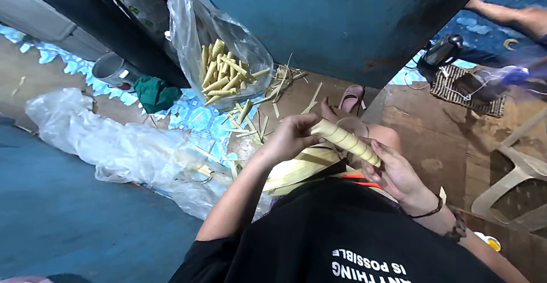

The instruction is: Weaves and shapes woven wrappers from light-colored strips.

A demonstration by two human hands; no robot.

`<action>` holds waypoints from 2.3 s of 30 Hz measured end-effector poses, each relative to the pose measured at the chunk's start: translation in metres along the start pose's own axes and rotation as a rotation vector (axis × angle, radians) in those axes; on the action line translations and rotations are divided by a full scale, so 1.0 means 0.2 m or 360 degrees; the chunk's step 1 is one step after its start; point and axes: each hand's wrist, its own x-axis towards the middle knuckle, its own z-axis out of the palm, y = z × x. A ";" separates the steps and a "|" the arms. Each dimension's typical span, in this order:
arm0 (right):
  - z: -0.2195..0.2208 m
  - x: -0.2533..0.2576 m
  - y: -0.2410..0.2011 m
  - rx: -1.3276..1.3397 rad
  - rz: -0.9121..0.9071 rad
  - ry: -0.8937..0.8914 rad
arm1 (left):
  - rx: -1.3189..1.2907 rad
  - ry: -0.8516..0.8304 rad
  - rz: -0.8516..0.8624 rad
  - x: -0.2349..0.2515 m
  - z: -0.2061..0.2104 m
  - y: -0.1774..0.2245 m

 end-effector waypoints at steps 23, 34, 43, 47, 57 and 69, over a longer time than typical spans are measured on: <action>-0.09 -0.03 0.10 -0.1243 -0.0868 0.0101 | -0.0102 -0.0017 -0.0258 0.04 -0.04 -0.08; -0.07 -0.05 0.10 -0.0802 -0.0523 0.0139 | 0.0030 -0.0010 -0.0296 0.04 -0.05 -0.11; -0.11 -0.04 0.18 -0.1484 -0.1183 0.0251 | 0.0039 0.0065 -0.0273 0.02 -0.06 -0.13; -0.07 -0.07 0.07 -0.0107 0.0136 0.0051 | -0.0048 0.0005 -0.0282 0.01 -0.07 -0.13; -0.05 -0.07 0.09 -0.0220 0.0056 0.0131 | -0.0154 0.0030 -0.0285 0.02 -0.07 -0.15; -0.07 -0.07 0.10 -0.0153 0.0194 0.0133 | -0.0164 0.0037 -0.0248 0.03 -0.07 -0.14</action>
